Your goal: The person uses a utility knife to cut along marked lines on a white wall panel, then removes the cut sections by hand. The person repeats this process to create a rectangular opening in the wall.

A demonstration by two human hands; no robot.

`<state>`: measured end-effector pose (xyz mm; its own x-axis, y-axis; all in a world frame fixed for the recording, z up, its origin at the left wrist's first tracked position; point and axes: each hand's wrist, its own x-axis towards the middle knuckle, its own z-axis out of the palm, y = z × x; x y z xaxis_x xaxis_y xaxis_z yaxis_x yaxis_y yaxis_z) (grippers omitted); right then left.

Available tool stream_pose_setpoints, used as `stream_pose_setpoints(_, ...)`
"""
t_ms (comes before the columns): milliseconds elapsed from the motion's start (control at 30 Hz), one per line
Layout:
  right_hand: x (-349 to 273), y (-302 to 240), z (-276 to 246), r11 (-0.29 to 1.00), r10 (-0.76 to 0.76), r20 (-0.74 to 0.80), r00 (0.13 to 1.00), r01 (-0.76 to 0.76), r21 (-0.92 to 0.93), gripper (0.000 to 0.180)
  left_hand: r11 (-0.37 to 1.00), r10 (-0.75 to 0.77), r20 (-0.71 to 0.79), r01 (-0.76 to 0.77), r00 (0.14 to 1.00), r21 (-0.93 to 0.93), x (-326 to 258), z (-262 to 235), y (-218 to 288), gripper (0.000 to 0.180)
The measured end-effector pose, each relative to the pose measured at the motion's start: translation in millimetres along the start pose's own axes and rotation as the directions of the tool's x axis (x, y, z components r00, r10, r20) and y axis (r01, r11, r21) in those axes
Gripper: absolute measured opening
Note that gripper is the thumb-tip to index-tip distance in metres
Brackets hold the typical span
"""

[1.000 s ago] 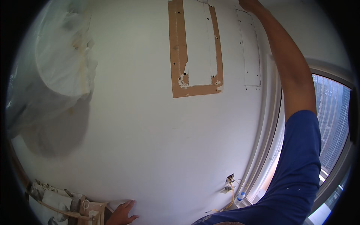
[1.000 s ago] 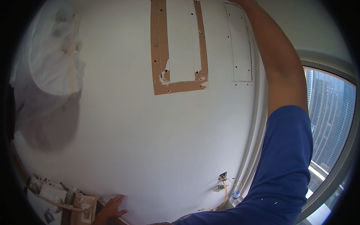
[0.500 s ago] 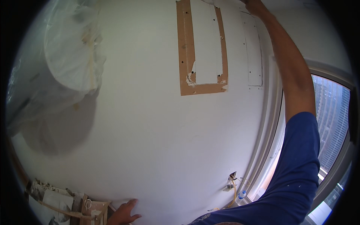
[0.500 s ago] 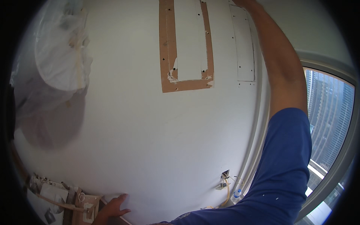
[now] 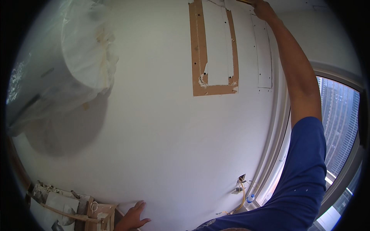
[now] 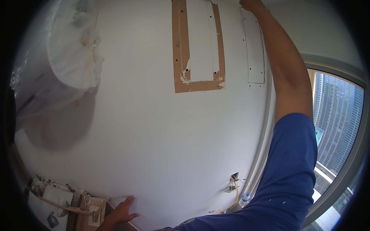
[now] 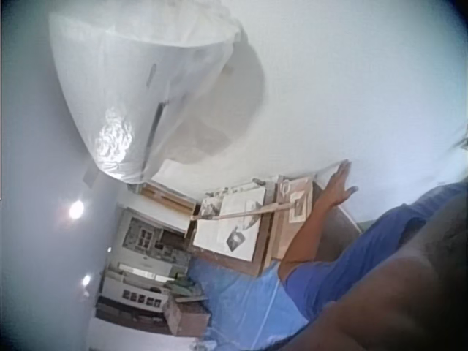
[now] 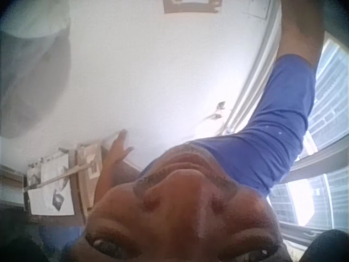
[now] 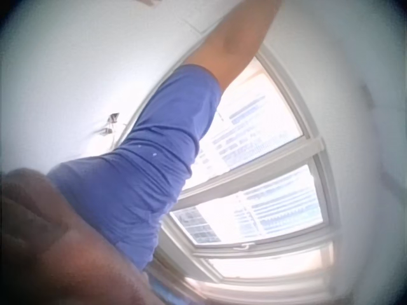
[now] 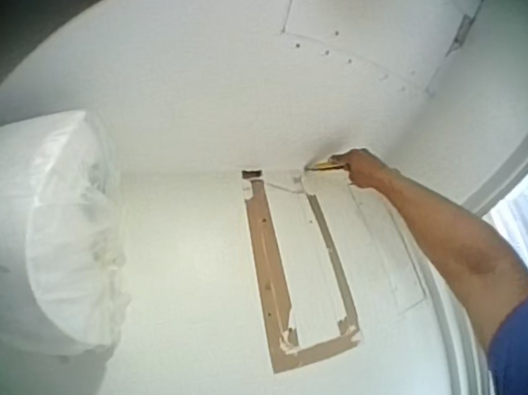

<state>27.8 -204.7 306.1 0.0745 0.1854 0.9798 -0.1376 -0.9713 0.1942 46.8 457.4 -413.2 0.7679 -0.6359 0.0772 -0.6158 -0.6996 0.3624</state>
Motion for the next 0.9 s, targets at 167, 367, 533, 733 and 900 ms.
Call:
stream_pose_setpoints(167, -9, -57, -17, 0.982, 0.174, 0.147, 0.974, -0.16, -0.103, 0.056, 0.998, 0.011, -0.039, -0.008, 0.999, 0.068, -6, 6, -6, 0.097)
stream_pose_setpoints(367, -21, -75, -14, 0.974, 0.216, 0.1, 0.971, -0.221, 0.045, 0.052, 0.999, 0.003, -0.041, -0.002, 0.999, 0.039, -4, 5, -2, 0.096)
stream_pose_setpoints(533, -1, -41, 10, 0.994, 0.108, 0.127, 0.986, -0.11, 0.005, 0.045, 0.999, 0.013, -0.06, -0.01, 0.998, 0.04, -8, 8, -2, 0.096)
stream_pose_setpoints(733, 1, -53, 19, 0.975, 0.167, 0.219, 0.962, -0.193, 0.107, 0.039, 0.998, -0.032, -0.072, 0.035, 0.997, 0.049, -20, 6, 3, 0.093)
stream_pose_setpoints(900, -16, -24, 3, 0.664, 0.278, 0.465, 0.841, -0.518, 0.539, 0.041, 0.998, 0.055, -0.139, -0.054, 0.989, 0.009, -4, 1, 17, 0.079)
